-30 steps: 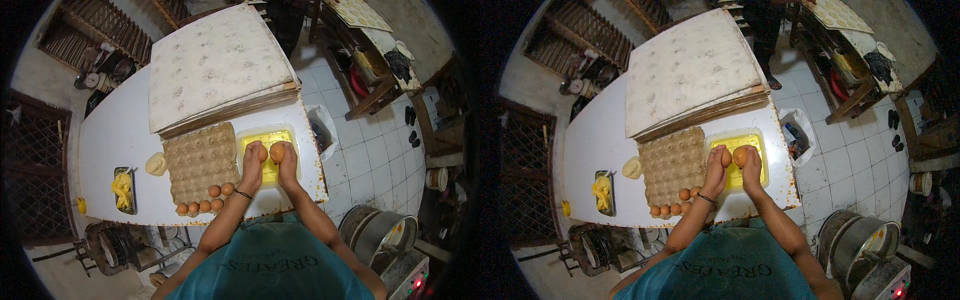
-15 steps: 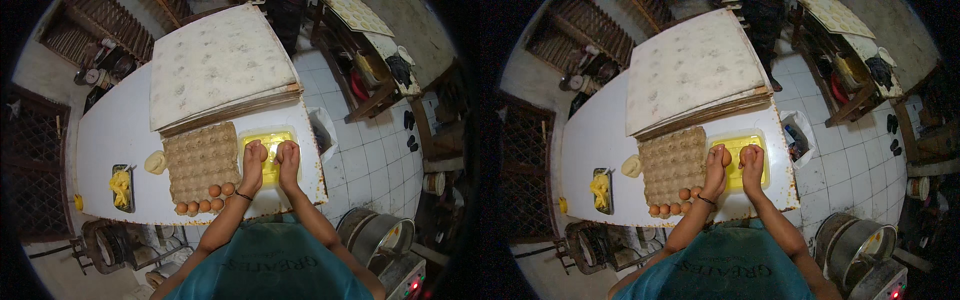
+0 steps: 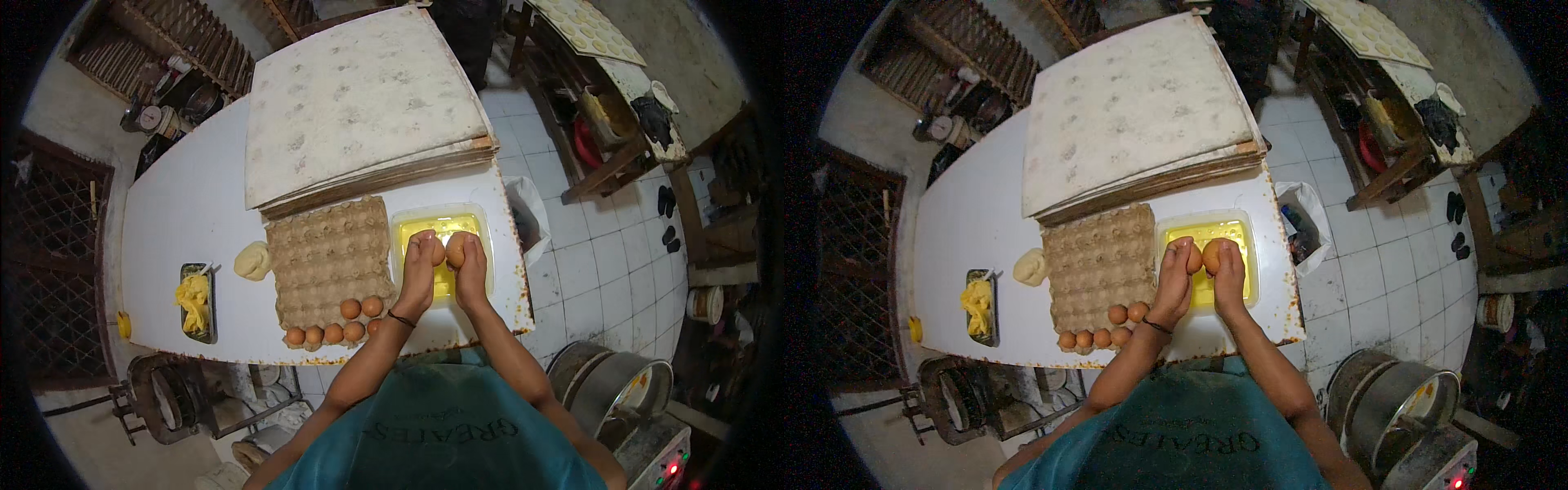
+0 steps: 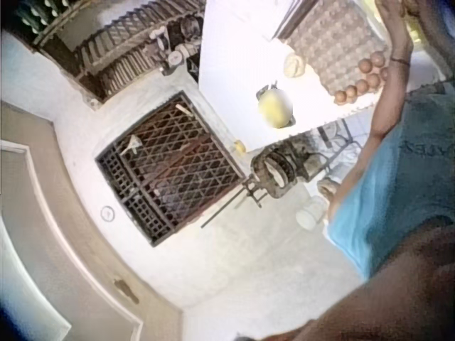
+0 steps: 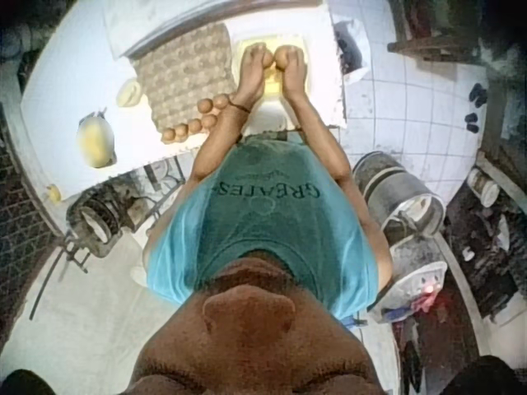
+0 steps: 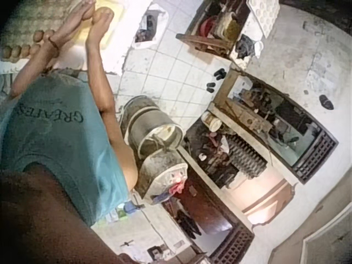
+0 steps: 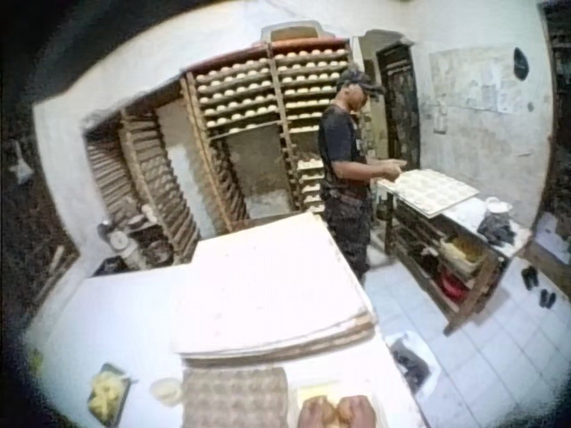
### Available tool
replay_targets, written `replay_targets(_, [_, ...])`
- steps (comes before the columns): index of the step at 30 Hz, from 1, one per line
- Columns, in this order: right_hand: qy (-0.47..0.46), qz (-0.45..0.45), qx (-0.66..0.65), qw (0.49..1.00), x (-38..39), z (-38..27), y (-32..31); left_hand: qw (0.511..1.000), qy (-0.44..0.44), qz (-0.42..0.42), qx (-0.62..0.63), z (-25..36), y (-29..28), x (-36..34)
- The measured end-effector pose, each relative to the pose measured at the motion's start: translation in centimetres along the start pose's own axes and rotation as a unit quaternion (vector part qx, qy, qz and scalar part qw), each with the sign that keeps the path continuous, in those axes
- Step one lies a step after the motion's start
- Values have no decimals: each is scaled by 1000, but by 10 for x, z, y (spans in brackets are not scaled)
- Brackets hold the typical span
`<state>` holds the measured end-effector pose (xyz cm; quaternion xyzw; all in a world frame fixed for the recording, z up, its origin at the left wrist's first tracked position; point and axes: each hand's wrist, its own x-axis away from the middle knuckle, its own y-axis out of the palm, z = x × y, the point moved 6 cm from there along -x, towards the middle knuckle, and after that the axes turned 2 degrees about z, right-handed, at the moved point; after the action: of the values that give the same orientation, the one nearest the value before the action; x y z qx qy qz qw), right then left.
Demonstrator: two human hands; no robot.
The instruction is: The person cracks eggs into a container and then adds the eggs and shells into a large industrial mixing bowl containing flour and other ingredients.
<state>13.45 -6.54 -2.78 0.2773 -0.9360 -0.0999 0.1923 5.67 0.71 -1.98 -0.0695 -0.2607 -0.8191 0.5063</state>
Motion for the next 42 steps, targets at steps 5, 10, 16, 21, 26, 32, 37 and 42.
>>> replay_targets(5, [-3,20,4,1000,1,5,-4,1000,-26,-2,-10,-3,1,-1])
replay_targets(10, [18,44,-49,998,5,2,-2,1000,-4,2,14,6,-5,-3])
replay_targets(16, [2,25,5,1000,1,5,-3,1000,-10,-7,5,3,0,1])
replay_targets(21, [11,25,-16,1000,4,3,1,1000,-22,-19,6,-2,2,2])
replay_targets(26, [85,21,-128,988,5,2,-2,998,-21,25,44,-1,-14,-11])
replay_targets(32, [167,-15,-212,963,-3,11,-17,999,-19,8,-45,-3,-45,-19])
replay_targets(37, [149,-36,-44,987,-4,2,-36,931,173,108,-302,36,-95,-27])
replay_targets(42, [34,-70,199,977,-7,-7,-36,827,276,116,-475,71,-114,-42])
